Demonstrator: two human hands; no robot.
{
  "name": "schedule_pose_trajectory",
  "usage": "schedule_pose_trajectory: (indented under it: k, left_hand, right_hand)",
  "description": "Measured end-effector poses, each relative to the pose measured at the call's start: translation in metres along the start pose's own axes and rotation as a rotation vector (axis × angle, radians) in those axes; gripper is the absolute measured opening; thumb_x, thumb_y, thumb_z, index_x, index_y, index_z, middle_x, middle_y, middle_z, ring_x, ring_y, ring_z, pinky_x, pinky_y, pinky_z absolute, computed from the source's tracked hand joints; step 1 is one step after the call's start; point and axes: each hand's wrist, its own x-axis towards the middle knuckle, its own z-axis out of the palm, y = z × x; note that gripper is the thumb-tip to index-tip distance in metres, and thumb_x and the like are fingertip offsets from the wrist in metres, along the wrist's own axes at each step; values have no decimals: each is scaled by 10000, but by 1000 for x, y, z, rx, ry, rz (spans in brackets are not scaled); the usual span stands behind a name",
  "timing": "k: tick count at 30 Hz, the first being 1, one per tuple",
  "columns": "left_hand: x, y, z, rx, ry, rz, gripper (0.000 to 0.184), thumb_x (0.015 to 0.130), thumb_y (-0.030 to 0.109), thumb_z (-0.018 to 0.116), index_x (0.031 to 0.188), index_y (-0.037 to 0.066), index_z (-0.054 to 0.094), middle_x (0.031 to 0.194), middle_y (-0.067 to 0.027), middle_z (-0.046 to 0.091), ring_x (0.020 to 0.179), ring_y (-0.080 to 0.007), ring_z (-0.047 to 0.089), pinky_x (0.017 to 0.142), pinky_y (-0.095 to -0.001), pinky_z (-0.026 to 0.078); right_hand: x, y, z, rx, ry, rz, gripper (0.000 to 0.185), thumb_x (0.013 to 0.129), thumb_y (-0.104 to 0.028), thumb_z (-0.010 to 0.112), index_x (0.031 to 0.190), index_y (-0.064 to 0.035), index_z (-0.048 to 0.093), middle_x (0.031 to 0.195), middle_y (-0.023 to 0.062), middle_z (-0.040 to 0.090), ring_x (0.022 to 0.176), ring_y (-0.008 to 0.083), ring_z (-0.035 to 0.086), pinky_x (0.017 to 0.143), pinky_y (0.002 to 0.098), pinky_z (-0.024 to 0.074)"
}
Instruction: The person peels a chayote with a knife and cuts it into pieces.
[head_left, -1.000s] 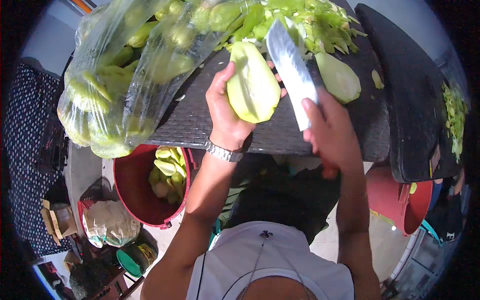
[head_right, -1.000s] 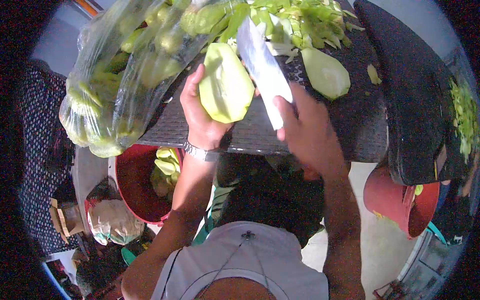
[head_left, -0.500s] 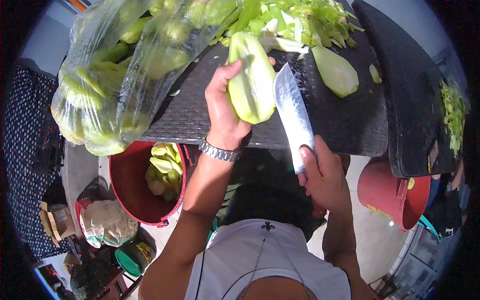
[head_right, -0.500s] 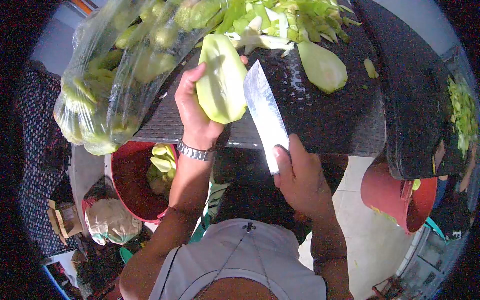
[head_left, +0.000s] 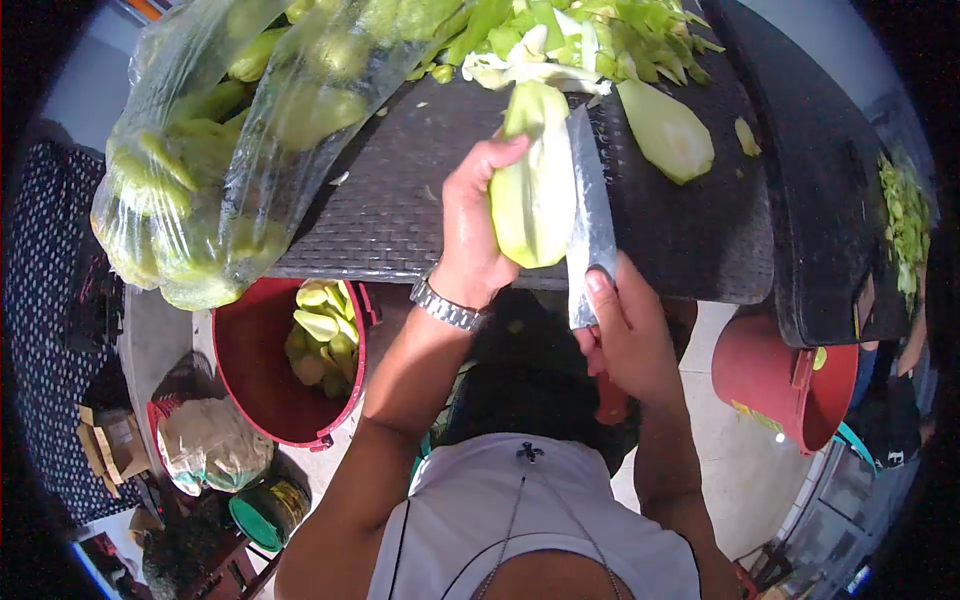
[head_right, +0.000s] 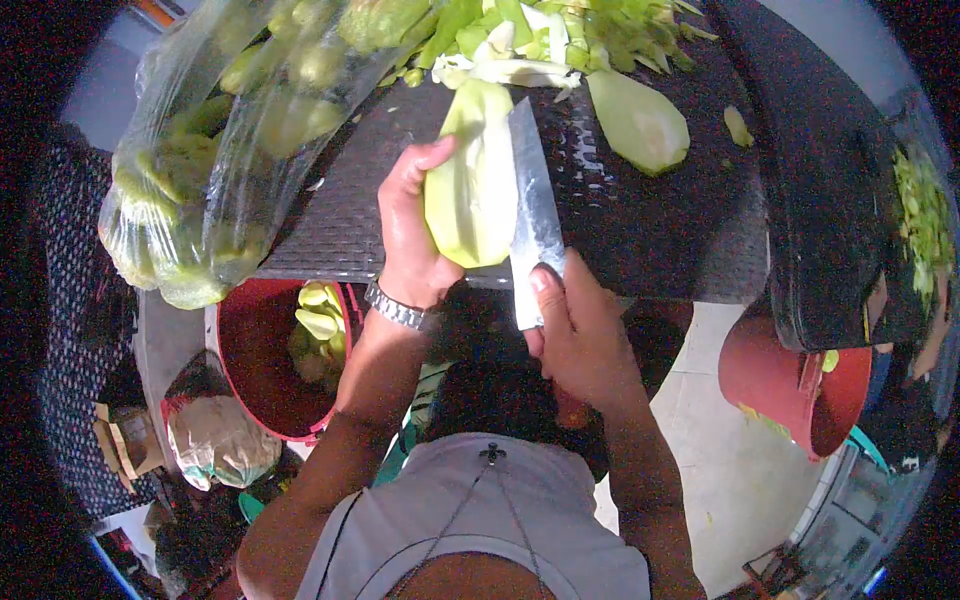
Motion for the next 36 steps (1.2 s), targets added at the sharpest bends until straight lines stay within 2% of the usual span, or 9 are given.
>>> schedule_pose_trajectory:
  k: [4,15,21,22,26,29,31,34,36]
  left_hand:
    - [10,7,1,-33,-206,-39,644,954,431,503,1372,-59,520,1239,-247,654,1043,-398,696,912,-534,580]
    - [7,7,-2,-209,-160,-158,508,972,377,558,1317,4,573,1145,-197,692,986,-374,713,879,-592,577]
    - [-3,21,-12,-190,-167,-134,583,974,413,529,1387,0,525,1257,-271,636,1079,-463,669,916,-623,552]
    - [-10,28,-14,-164,-180,-118,595,971,409,533,1402,-2,513,1272,-281,628,1086,-469,666,917,-625,551]
    - [-69,64,-38,-63,-184,-97,739,918,380,582,1523,3,386,1396,-336,537,1151,-513,631,940,-631,544]
    - [-135,109,-80,342,-5,17,879,756,238,687,1532,6,345,1372,-366,527,1146,-525,626,954,-619,552]
    - [-180,138,-111,703,151,94,875,692,191,702,1491,-15,411,1354,-236,573,1143,-357,654,976,-489,556]
    - [-234,173,-137,1447,435,-130,734,825,77,771,1490,9,468,1467,-121,559,1298,-249,586,1063,-370,497]
    - [-250,183,-165,2176,514,-94,760,812,119,821,1460,-63,467,1458,-196,555,1327,-244,550,1111,-376,425]
  right_hand:
    - [-12,5,10,60,-36,30,249,1104,-261,429,1120,-43,548,637,24,563,476,105,529,444,294,445]
    - [23,-16,-25,698,-139,129,299,1043,-405,561,985,-112,570,529,-5,465,365,68,385,336,242,334]
    - [67,-72,-46,163,234,-340,295,1042,-365,559,1128,-84,578,672,81,590,500,183,593,467,318,504]
    - [101,-66,-51,-245,551,-624,323,1046,-403,544,1054,-82,582,678,85,610,503,204,600,470,334,490]
    - [176,-68,-102,-1158,555,-467,303,1023,-312,546,1196,-69,599,1049,261,695,1099,490,634,906,562,533]
    - [156,-86,-112,-1006,722,-334,355,1022,-360,548,1211,-73,635,1126,277,688,1097,484,639,927,564,520]
    - [135,-79,-126,-944,744,-401,390,1019,-390,559,1216,-63,640,1121,269,693,1102,471,644,940,555,515]
    - [118,-62,-144,-849,778,-355,421,1014,-418,570,1213,-54,643,1132,255,697,1091,467,650,924,533,523]
    - [114,-50,-157,-815,774,-300,424,1008,-432,586,1198,-60,654,1090,234,709,1009,441,676,851,499,541]
